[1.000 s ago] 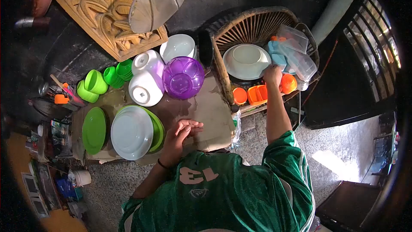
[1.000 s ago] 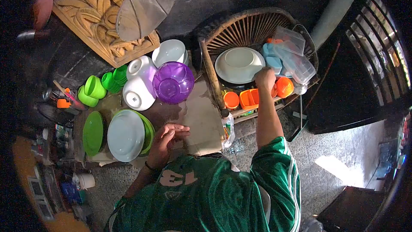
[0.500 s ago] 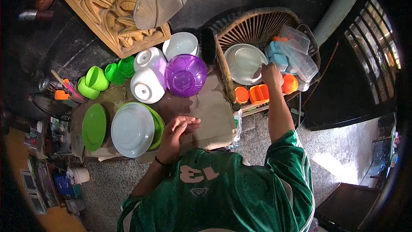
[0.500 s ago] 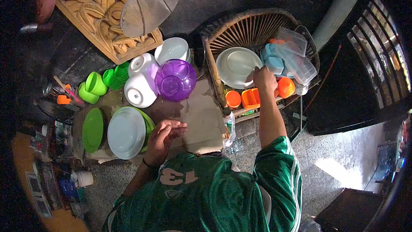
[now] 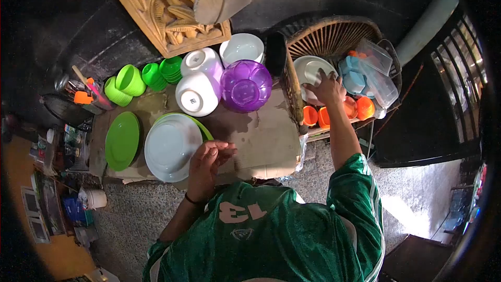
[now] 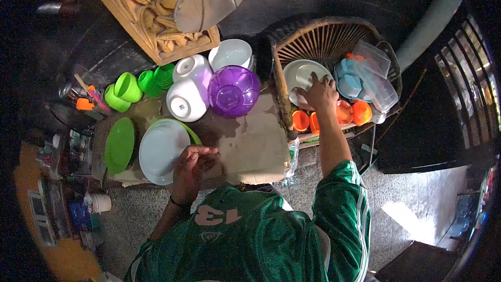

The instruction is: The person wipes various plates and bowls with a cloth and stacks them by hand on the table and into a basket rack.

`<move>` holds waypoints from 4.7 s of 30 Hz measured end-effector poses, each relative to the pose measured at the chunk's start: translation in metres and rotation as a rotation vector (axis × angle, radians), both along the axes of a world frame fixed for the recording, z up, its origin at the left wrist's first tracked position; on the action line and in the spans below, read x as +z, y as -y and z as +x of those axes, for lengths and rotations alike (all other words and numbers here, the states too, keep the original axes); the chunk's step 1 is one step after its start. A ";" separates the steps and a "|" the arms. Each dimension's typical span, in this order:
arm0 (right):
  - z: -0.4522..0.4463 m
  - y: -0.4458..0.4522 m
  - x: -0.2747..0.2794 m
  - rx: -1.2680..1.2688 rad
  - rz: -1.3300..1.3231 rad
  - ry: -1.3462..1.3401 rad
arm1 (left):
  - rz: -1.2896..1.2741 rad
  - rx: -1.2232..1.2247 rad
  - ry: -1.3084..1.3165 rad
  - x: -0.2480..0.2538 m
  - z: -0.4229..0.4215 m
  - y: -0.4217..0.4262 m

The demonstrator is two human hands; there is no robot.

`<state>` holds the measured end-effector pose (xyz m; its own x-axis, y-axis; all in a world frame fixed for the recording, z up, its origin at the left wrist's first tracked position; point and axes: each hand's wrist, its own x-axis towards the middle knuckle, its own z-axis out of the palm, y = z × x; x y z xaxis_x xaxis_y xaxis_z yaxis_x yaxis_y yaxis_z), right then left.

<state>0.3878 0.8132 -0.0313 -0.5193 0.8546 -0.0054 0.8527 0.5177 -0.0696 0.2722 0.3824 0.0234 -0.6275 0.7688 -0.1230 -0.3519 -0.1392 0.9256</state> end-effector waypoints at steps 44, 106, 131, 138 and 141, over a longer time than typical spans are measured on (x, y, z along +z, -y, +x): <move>-0.087 0.420 0.036 0.472 -0.135 -1.180 | -0.615 0.250 -1.369 -0.003 -0.279 0.333; -0.098 0.438 0.019 0.427 -0.175 -0.572 | -0.346 0.264 -0.638 -0.064 -0.104 0.194; 0.057 0.307 0.023 -0.110 -0.482 -1.608 | 0.457 -0.309 -1.421 0.025 -0.025 -0.011; 0.084 0.280 0.012 0.013 -0.171 -1.580 | 0.636 -0.532 -1.171 0.029 0.000 -0.066; 0.091 0.258 0.009 -0.035 -0.111 -1.486 | 0.580 -0.499 -1.205 0.028 0.009 -0.084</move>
<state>0.4788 0.5552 -0.0226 -0.0877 0.8971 0.4330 -0.0200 0.4330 -0.9012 0.2813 0.4660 0.0509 0.2252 0.6929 0.6850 0.4716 -0.6927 0.5456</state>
